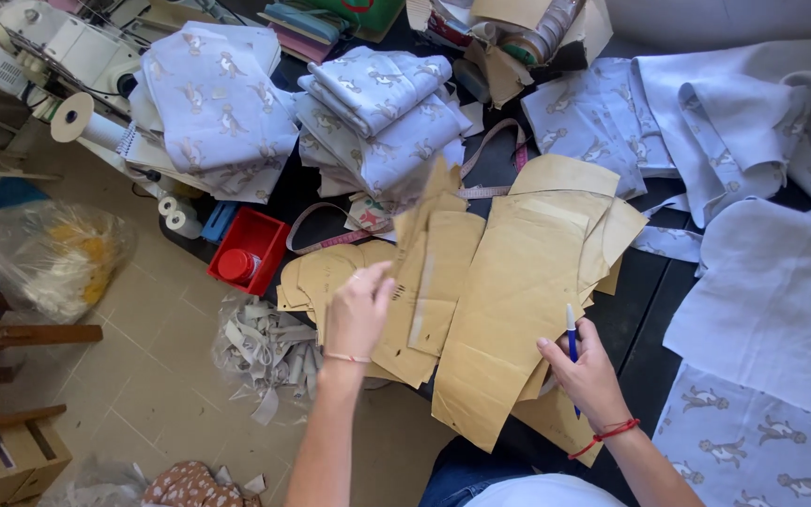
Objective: Tracing garment patterns onto fabric and cutting them out with an electric rotary cutter
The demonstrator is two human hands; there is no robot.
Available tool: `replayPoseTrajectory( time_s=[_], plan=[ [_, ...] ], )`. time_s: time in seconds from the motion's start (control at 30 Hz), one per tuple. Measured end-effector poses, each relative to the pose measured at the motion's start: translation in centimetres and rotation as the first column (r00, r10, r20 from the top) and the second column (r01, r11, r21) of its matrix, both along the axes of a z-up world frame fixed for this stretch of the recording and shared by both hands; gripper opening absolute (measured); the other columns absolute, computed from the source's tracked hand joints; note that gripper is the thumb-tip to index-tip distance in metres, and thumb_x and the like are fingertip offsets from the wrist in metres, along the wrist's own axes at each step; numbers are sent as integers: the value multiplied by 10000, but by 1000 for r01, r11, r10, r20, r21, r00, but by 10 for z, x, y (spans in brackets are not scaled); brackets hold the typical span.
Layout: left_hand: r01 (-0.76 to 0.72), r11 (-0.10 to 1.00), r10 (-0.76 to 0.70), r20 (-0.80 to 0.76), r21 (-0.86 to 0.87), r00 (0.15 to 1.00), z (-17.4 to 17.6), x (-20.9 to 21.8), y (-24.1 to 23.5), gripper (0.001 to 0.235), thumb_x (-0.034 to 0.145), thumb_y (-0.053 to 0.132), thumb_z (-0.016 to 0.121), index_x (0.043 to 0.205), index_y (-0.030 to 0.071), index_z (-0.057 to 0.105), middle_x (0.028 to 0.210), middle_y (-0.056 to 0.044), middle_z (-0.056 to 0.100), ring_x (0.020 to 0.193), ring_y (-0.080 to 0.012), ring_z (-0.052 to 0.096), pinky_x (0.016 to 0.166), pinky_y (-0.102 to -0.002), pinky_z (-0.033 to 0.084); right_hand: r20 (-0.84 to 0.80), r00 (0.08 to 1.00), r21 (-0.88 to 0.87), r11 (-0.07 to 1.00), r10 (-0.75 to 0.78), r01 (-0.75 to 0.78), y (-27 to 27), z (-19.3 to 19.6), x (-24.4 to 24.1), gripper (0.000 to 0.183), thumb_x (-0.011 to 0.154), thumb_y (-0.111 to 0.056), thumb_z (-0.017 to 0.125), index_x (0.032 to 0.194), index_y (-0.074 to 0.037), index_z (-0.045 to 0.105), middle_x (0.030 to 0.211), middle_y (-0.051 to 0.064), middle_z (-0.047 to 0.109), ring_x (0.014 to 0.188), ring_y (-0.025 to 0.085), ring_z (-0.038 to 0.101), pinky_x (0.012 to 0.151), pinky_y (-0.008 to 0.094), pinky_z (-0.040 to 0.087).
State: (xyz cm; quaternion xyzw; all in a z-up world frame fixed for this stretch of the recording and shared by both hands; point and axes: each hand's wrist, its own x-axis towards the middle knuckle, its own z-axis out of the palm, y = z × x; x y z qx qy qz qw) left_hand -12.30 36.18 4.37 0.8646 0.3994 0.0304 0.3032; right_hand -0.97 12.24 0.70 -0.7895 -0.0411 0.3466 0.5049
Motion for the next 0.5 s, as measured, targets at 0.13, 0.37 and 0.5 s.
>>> replayPoseTrajectory(
  time_s=[0.13, 0.37, 0.5],
  plan=[
    [208, 976, -191, 205, -64, 960, 26, 13, -72, 250, 789, 118, 550, 1035, 116, 594, 917, -58, 655, 568, -104, 595, 526, -234, 518, -121, 988, 87, 990, -98, 108, 6, -5, -2, 208, 806, -142, 542, 924, -66, 388, 661, 50, 394, 506, 136, 408, 401, 333, 405],
    [183, 950, -105, 292, -253, 951, -1, 27, -114, 100, 801, 140, 568, 722, 91, 531, 928, -1, 670, 533, -110, 632, 436, -251, 527, -230, 966, 66, 989, -117, 136, -5, -27, 2, 332, 867, -409, 412, 785, -89, 379, 469, 120, 433, 400, 143, 394, 397, 243, 241],
    [1, 903, 150, 319, -430, 936, -3, 5, -72, 87, 785, 198, 588, 826, 123, 602, 895, -83, 669, 800, -274, 641, 649, -366, 520, -133, 987, 133, 985, -88, 106, -2, -30, 2, 221, 835, -164, 539, 998, -31, 470, 485, 86, 483, 396, 174, 502, 347, 254, 394]
  ],
)
